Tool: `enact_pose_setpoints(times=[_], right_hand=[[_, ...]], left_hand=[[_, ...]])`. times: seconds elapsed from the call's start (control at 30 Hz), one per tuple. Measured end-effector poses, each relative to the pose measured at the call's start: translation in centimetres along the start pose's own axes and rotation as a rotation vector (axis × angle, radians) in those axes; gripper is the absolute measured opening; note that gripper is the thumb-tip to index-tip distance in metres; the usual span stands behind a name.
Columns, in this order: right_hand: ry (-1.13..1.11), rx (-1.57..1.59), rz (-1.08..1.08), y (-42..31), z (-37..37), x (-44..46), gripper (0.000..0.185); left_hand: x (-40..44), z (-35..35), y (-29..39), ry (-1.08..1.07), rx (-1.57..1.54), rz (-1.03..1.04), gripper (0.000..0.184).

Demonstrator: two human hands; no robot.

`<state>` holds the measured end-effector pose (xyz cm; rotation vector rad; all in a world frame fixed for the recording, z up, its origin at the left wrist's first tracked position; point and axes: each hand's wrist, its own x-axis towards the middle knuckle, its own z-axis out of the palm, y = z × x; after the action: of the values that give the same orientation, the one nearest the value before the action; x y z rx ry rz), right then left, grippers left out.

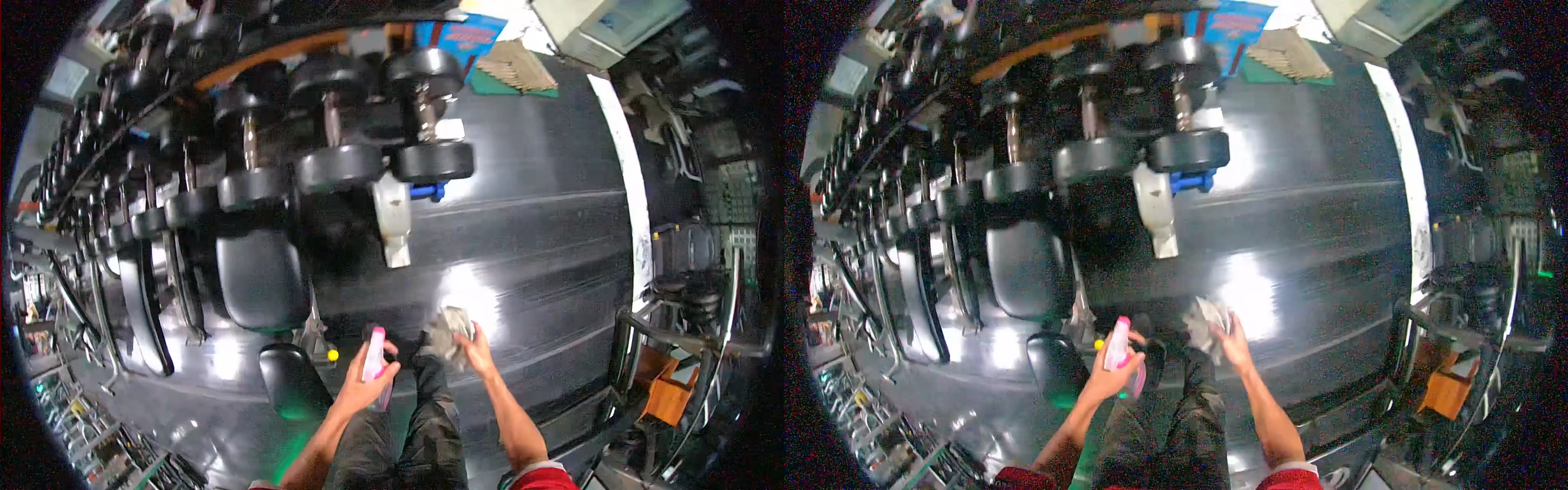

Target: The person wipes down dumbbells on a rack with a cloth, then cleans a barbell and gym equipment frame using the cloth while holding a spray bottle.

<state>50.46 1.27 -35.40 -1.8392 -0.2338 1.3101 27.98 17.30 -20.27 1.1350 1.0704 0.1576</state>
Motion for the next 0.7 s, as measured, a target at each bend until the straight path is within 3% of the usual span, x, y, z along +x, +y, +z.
enact_pose_setpoints(times=[0.07,0.13,0.27,0.37,0.47,0.5,0.7], right_hand=[[-0.035,0.351,0.23,-1.8,-2.1,-5.1,0.049],[-0.078,0.681,0.291,-4.7,-3.3,-10.0,0.047],[0.031,0.993,0.036,-5.6,-4.5,-16.7,0.051],[0.064,0.963,-0.041,-5.6,-7.2,-20.7,0.047],[0.142,1.067,-0.14,-7.0,-10.0,-24.9,0.045],[0.181,1.124,-0.171,-7.7,-10.9,-26.1,0.042],[0.395,1.119,-0.321,-4.8,-17.0,-31.2,0.039]], left_hand=[[-1.7,1.7,0.2,-0.06,-0.131,0.091,0.022],[-3.5,3.3,1.0,-0.144,-0.156,0.08,0.022],[-6.0,6.9,3.3,-0.302,-0.103,0.114,0.027],[-7.0,10.0,5.0,-0.426,0.018,0.235,0.041],[-7.6,13.7,7.7,-0.504,0.084,0.358,0.034],[-7.6,14.9,8.5,-0.54,0.155,0.448,0.039],[-8.9,22.3,14.5,-0.734,0.188,0.519,0.042]])
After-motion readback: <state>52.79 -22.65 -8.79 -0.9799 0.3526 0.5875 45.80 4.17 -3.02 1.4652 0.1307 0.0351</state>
